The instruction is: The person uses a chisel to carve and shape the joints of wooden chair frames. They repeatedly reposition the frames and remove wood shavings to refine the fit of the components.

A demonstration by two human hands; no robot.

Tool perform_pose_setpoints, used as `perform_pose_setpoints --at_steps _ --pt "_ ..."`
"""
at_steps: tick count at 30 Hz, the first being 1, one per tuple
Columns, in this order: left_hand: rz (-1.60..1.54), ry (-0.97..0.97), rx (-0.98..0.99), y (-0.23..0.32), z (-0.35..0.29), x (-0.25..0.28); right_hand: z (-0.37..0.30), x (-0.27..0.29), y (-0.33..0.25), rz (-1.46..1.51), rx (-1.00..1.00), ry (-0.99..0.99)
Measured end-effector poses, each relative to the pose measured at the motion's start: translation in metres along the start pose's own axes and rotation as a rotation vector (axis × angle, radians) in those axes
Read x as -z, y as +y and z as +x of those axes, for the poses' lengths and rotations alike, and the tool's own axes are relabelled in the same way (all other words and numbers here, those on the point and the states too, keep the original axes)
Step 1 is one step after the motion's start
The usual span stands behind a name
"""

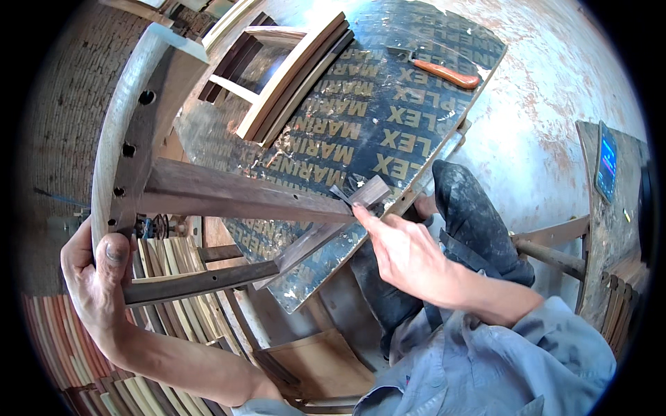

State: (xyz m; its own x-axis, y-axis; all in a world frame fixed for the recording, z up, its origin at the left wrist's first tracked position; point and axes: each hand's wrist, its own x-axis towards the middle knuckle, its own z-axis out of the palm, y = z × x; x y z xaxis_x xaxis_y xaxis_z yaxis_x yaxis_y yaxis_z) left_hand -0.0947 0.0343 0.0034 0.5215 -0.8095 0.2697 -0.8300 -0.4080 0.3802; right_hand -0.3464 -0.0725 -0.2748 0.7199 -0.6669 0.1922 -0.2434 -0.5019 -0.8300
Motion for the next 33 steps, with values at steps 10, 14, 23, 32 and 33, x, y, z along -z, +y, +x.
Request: perform_pose_setpoints --at_steps 10,14,23,32,33 --pt "0.083 0.038 -0.028 -0.004 -0.009 0.003 0.064 0.087 0.019 0.067 -0.188 -0.455" --pt "0.047 -0.01 0.018 -0.001 -0.015 0.011 0.132 0.061 0.046 -0.033 0.193 -0.511" --pt "-0.003 -0.014 -0.003 0.017 -0.04 0.007 0.178 0.038 0.025 -0.079 0.207 -1.001" --pt "0.081 0.024 0.037 0.02 -0.054 0.011 0.187 0.027 0.034 -0.06 0.292 -1.014" --pt "0.101 0.031 0.033 0.019 -0.056 0.013 0.187 0.027 0.036 -0.042 0.293 -1.01"
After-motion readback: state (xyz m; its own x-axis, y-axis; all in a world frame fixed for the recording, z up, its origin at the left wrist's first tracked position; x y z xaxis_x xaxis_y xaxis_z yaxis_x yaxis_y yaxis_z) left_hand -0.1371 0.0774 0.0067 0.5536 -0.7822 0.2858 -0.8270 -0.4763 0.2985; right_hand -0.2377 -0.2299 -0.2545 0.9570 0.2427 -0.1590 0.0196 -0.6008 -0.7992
